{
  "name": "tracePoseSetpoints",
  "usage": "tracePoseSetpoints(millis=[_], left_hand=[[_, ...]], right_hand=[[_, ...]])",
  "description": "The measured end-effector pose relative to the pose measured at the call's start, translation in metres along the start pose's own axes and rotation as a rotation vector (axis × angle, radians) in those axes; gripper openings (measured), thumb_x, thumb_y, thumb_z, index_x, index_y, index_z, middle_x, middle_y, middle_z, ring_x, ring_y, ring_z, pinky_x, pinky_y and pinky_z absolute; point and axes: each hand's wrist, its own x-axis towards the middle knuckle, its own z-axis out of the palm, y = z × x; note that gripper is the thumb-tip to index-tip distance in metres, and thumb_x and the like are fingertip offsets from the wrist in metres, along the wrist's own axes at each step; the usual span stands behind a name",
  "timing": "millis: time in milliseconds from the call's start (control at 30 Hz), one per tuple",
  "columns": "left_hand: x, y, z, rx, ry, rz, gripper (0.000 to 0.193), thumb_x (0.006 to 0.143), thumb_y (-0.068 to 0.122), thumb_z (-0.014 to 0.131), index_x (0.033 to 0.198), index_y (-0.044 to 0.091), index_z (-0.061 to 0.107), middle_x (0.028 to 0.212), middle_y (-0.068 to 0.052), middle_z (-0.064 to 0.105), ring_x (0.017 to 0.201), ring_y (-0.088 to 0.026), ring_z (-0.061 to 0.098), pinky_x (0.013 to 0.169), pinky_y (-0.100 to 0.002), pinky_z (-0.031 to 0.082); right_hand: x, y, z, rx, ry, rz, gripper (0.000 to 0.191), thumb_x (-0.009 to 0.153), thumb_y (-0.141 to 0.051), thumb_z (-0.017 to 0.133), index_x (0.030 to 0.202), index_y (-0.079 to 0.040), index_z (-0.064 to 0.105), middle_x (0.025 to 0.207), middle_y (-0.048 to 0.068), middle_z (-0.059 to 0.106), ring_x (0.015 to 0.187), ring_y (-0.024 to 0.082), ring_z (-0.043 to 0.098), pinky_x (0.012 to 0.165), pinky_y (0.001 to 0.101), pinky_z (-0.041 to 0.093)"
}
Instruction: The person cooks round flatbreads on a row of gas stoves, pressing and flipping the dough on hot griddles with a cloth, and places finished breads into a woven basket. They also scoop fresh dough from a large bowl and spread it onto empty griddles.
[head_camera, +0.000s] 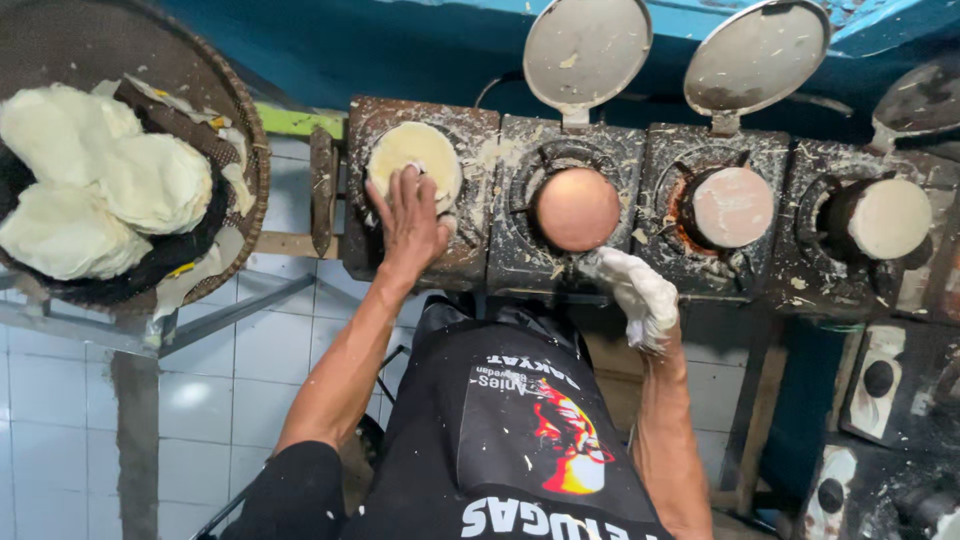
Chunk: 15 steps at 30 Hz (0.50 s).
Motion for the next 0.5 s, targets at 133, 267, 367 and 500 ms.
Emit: tracePoseSetpoints(millis=[133, 267, 367, 500], left_hand=[[0.017, -0.016, -0.007, 0.022, -0.060, -0.139, 0.036, 0.074, 0.020, 0.067, 0.106, 0.005, 0.061, 0.123, -0.014, 0.055, 0.131, -0.036, 0.046, 0.119, -0.079, 0.001], [0.037, -0.023, -0.022, -0.124, -0.136, -0.369, 0.025, 0.083, 0.024, 0.063, 0.101, 0.007, 0.060, 0.111, -0.009, 0.062, 0.125, -0.028, 0.053, 0.123, -0.080, -0.004], [0.028, -0.012, -0.019, -0.092, -0.092, -0.312, 0.026, 0.084, 0.022, 0.065, 0.103, 0.005, 0.061, 0.116, -0.010, 0.062, 0.133, -0.032, 0.050, 0.123, -0.080, -0.005], [0.004, -0.006, -0.004, 0.065, -0.078, -0.122, 0.045, 0.062, 0.013, 0.069, 0.105, 0.000, 0.063, 0.129, -0.021, 0.052, 0.139, -0.052, 0.034, 0.109, -0.080, -0.005]], right_hand=[[-0.004, -0.012, 0.031, 0.585, 0.146, 0.014, 0.049, 0.102, -0.037, 0.059, 0.124, 0.008, 0.058, 0.131, 0.027, 0.066, 0.122, 0.048, 0.065, 0.111, 0.0599, 0.050], [0.005, -0.027, 0.036, 0.898, 0.009, 0.190, 0.055, 0.112, -0.030, 0.049, 0.143, 0.015, 0.057, 0.117, 0.029, 0.067, 0.109, 0.041, 0.066, 0.098, 0.0493, 0.056], [0.004, -0.035, 0.027, 0.191, 0.376, 0.087, 0.053, 0.108, -0.035, 0.057, 0.136, 0.010, 0.061, 0.124, 0.021, 0.068, 0.115, 0.034, 0.064, 0.105, 0.0480, 0.052], [0.002, -0.035, 0.015, 0.616, 0.086, 0.116, 0.051, 0.102, -0.037, 0.056, 0.125, 0.008, 0.063, 0.129, 0.022, 0.065, 0.116, 0.040, 0.063, 0.091, 0.0630, 0.052]])
